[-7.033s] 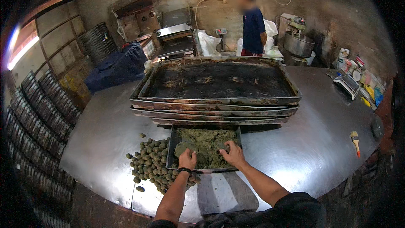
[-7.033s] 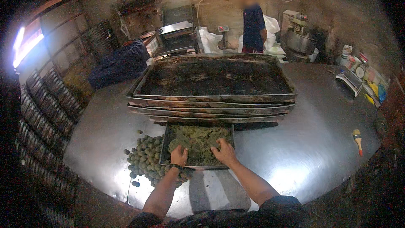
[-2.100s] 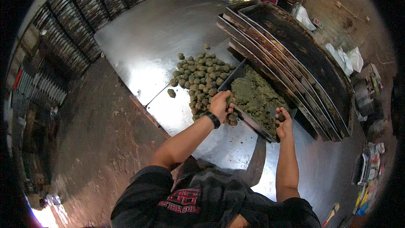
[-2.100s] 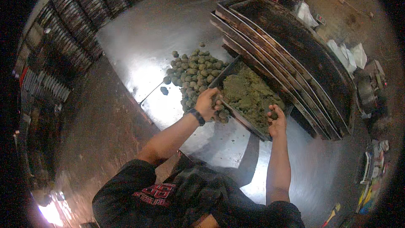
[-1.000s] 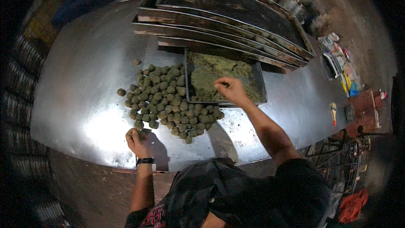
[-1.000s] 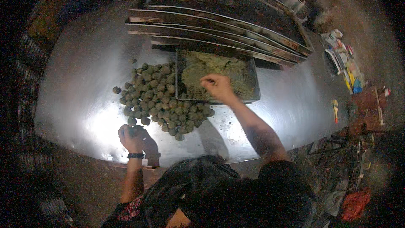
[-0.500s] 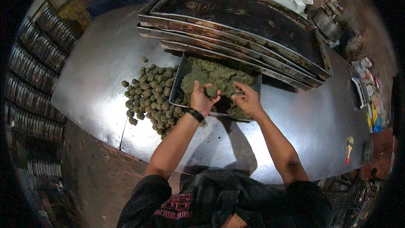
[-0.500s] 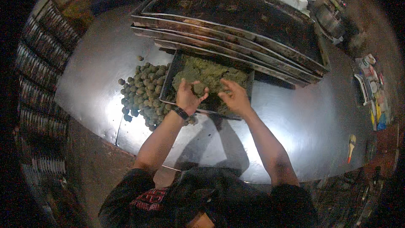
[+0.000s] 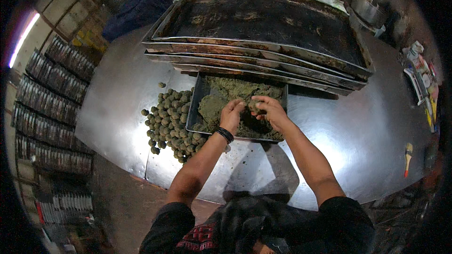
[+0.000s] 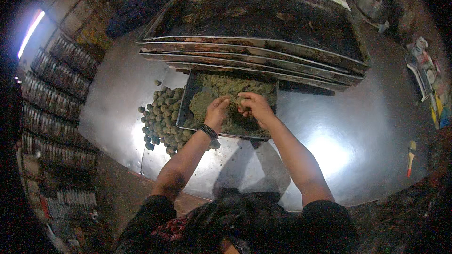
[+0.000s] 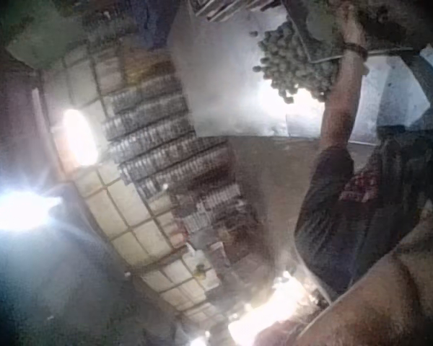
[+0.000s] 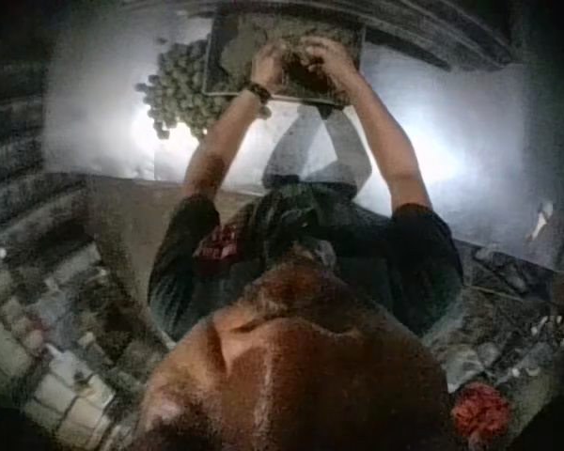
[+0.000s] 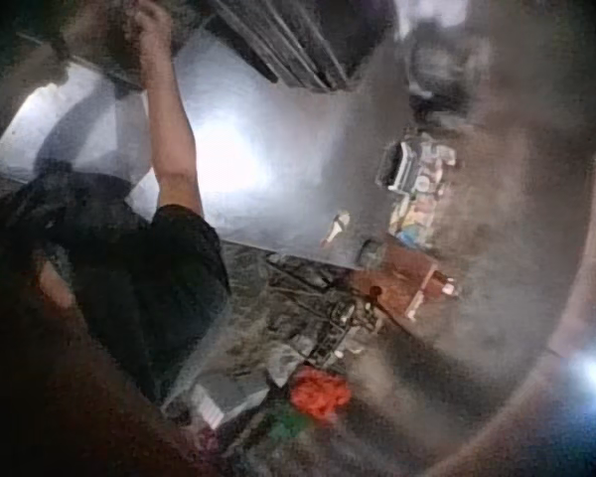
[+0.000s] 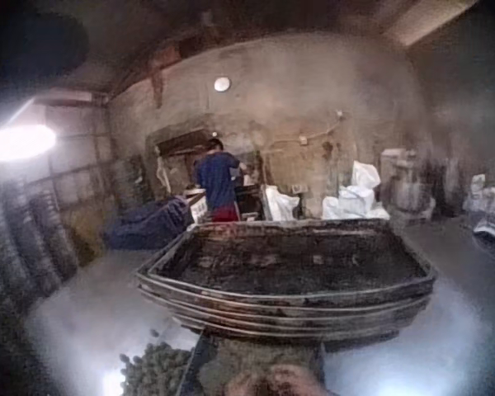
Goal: The person repeatedly scoops green dough from a tray, rolls it into small balls by hand, and places them on a metal table. Another person is visible in the background working at a separate station.
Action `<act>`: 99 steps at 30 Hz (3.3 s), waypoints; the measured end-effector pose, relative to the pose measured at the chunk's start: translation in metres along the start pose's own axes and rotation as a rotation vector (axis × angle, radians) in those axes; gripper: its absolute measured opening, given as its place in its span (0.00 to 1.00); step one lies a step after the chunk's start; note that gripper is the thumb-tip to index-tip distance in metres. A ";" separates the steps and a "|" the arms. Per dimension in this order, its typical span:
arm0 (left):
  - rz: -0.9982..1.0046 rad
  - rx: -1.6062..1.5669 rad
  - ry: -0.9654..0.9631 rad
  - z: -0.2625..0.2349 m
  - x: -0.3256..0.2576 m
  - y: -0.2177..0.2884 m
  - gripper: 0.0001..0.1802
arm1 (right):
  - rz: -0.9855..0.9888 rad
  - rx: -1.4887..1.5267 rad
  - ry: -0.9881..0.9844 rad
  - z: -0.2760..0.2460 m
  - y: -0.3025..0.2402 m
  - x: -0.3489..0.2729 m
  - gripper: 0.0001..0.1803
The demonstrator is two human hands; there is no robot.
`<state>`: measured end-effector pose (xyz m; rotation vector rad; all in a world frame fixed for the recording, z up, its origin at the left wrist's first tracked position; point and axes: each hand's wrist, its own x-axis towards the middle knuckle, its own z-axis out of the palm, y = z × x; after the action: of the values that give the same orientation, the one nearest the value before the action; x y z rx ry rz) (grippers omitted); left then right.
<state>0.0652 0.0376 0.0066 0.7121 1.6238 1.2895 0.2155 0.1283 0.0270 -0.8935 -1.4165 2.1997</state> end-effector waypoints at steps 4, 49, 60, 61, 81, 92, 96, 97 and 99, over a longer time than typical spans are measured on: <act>0.202 0.112 -0.097 0.006 -0.010 0.008 0.25 | 0.074 0.257 -0.087 -0.008 -0.003 -0.008 0.14; 0.569 0.791 0.525 -0.079 -0.024 -0.026 0.14 | 0.024 -0.484 0.426 0.012 0.048 0.017 0.23; 0.063 0.058 -0.023 0.002 -0.021 -0.006 0.23 | -0.241 -0.899 -0.133 0.010 -0.002 0.000 0.21; 0.168 0.005 -0.014 0.011 -0.021 -0.003 0.19 | -0.487 -0.889 -0.077 0.003 0.010 0.006 0.19; 0.286 0.458 0.251 0.002 -0.034 -0.007 0.20 | -0.026 0.163 0.230 0.001 0.033 -0.004 0.13; 0.483 0.093 0.313 -0.040 -0.086 -0.012 0.17 | -0.180 0.085 0.309 0.021 0.022 -0.022 0.14; 0.322 -0.286 0.296 -0.110 -0.120 -0.001 0.14 | -0.116 -0.182 0.263 0.007 0.013 -0.012 0.15; 0.308 -0.349 0.318 -0.128 -0.124 0.001 0.13 | -0.134 -0.167 0.330 0.003 0.017 -0.005 0.18; 0.299 -0.470 0.352 -0.171 -0.130 -0.005 0.12 | -0.093 -0.053 0.507 0.016 0.015 -0.001 0.17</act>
<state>-0.0348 -0.1487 0.0465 0.4604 1.4249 2.0199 0.2058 0.1106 0.0180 -1.2642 -1.2386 1.7063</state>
